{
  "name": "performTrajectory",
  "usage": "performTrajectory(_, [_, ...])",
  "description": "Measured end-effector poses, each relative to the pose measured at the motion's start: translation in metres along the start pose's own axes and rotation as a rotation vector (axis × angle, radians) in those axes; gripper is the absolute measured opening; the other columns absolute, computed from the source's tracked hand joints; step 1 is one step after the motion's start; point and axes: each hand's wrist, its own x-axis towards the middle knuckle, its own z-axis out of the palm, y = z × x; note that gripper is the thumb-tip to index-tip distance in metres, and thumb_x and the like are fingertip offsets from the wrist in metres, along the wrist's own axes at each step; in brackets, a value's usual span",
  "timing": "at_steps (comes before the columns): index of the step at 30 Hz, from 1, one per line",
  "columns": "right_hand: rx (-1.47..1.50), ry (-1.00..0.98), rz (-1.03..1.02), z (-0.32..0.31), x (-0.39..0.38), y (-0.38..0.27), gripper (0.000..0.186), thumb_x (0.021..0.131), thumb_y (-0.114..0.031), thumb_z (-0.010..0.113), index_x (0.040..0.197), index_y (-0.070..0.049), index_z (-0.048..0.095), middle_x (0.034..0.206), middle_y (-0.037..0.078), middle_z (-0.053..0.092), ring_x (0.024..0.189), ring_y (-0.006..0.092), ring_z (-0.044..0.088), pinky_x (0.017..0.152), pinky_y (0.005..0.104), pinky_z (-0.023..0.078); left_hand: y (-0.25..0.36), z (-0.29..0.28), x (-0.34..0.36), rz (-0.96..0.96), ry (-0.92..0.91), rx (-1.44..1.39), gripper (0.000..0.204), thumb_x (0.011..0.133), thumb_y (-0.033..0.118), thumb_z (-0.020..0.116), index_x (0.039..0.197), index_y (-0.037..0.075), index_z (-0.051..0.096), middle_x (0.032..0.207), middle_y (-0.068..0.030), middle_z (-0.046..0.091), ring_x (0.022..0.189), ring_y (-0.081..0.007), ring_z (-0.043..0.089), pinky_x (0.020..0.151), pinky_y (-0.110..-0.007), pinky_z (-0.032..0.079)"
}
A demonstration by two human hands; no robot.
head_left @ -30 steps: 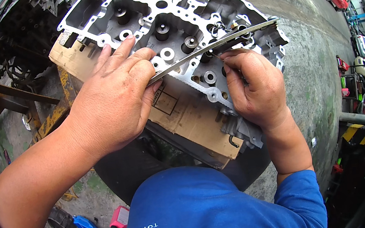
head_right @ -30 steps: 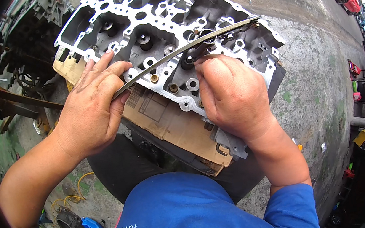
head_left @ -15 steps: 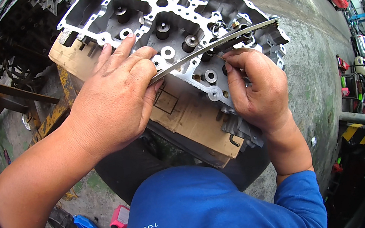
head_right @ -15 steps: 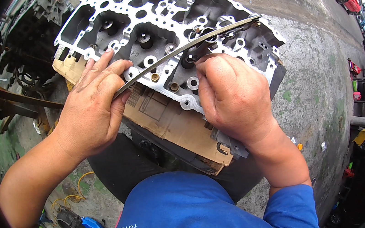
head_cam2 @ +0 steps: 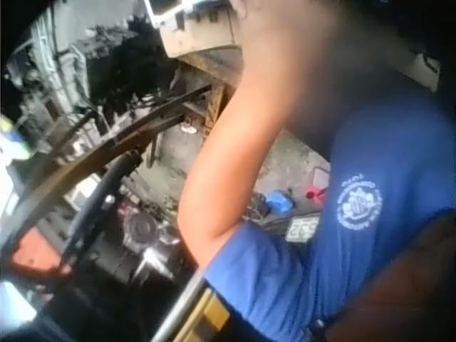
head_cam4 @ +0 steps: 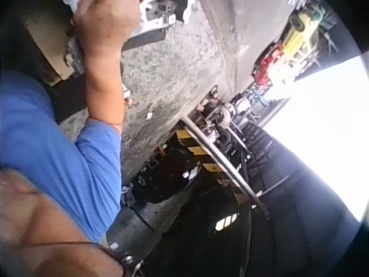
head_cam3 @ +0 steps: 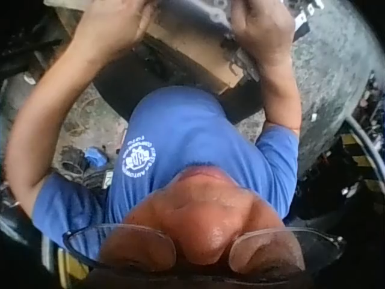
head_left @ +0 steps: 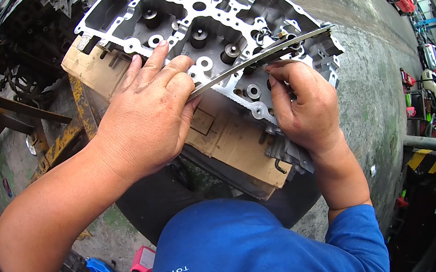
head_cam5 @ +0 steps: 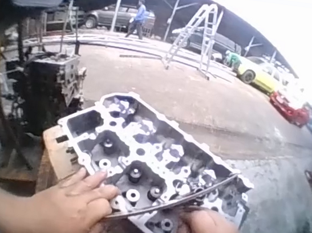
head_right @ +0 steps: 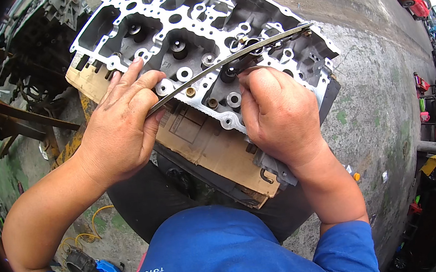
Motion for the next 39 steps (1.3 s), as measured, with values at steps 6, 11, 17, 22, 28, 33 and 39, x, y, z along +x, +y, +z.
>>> performTrajectory(6, [0.047, 0.047, -0.021, 0.0017, -0.0005, -0.0008, 0.012, 0.090, 0.008, 0.071, 0.100, 0.002, 0.069, 0.104, 0.016, 0.078, 0.087, 0.0279, 0.076, 0.076, 0.0343, 0.060, -0.0007, 0.0001, -0.0003, -0.003, -0.003, -0.018, 0.024, 0.099, 0.014, 0.066, 0.119, 0.002, 0.061, 0.148, -0.0186, 0.059, 0.149, -0.0479, 0.045, 0.122, -0.063, 0.037])
performTrajectory(11, [0.015, 0.012, -0.016, 0.0014, 0.0008, 0.0000, 0.011, 0.090, 0.008, 0.071, 0.100, 0.002, 0.069, 0.104, 0.016, 0.078, 0.086, 0.0266, 0.076, 0.076, 0.0334, 0.060, 0.0005, -0.0011, -0.0017, -0.019, -0.028, -0.038, 0.022, 0.099, 0.010, 0.064, 0.119, 0.003, 0.058, 0.151, -0.0185, 0.057, 0.152, -0.0477, 0.042, 0.124, -0.063, 0.033])
performTrajectory(17, [0.046, 0.101, -0.055, 0.0053, 0.0020, 0.0023, 0.014, 0.086, 0.004, 0.071, 0.098, -0.002, 0.070, 0.092, 0.014, 0.074, 0.078, 0.0306, 0.073, 0.069, 0.0384, 0.058, 0.0006, -0.0008, -0.0009, -0.024, -0.029, -0.043, 0.022, 0.099, 0.010, 0.064, 0.119, 0.003, 0.058, 0.152, -0.0187, 0.057, 0.153, -0.0477, 0.041, 0.125, -0.063, 0.033])
performTrajectory(22, [0.015, 0.046, -0.012, 0.0012, 0.0011, 0.0007, 0.011, 0.092, 0.007, 0.071, 0.101, 0.002, 0.070, 0.100, 0.016, 0.077, 0.082, 0.0248, 0.076, 0.074, 0.0321, 0.059, 0.0011, -0.0006, -0.0012, -0.016, -0.012, -0.029, 0.023, 0.099, 0.012, 0.065, 0.119, 0.003, 0.059, 0.150, -0.0187, 0.058, 0.151, -0.0480, 0.043, 0.124, -0.063, 0.035])
performTrajectory(28, [-0.010, 0.033, -0.016, 0.0009, 0.0030, -0.0039, 0.011, 0.091, 0.007, 0.072, 0.101, 0.002, 0.071, 0.098, 0.015, 0.077, 0.080, 0.0248, 0.075, 0.072, 0.0326, 0.059, 0.0011, 0.0003, -0.0016, -0.019, -0.012, -0.041, 0.022, 0.100, 0.011, 0.065, 0.119, 0.004, 0.057, 0.151, -0.0188, 0.057, 0.152, -0.0482, 0.042, 0.124, -0.062, 0.034])
performTrajectory(33, [-0.021, 0.004, -0.003, 0.0043, 0.0029, -0.0042, 0.012, 0.091, 0.007, 0.072, 0.101, 0.002, 0.071, 0.099, 0.015, 0.077, 0.081, 0.0256, 0.076, 0.072, 0.0332, 0.060, -0.0001, 0.0010, -0.0009, -0.006, 0.004, -0.027, 0.024, 0.099, 0.013, 0.066, 0.120, 0.003, 0.058, 0.149, -0.0190, 0.059, 0.150, -0.0476, 0.044, 0.123, -0.062, 0.036])
performTrajectory(39, [0.046, 0.115, -0.017, 0.0079, 0.0010, -0.0029, 0.011, 0.086, 0.001, 0.073, 0.094, -0.005, 0.069, 0.091, 0.013, 0.076, 0.077, 0.0317, 0.074, 0.068, 0.0398, 0.059, -0.0012, -0.0002, -0.0004, 0.000, -0.004, -0.010, 0.029, 0.099, 0.017, 0.066, 0.123, 0.001, 0.062, 0.147, -0.0194, 0.060, 0.149, -0.0466, 0.046, 0.122, -0.062, 0.038])
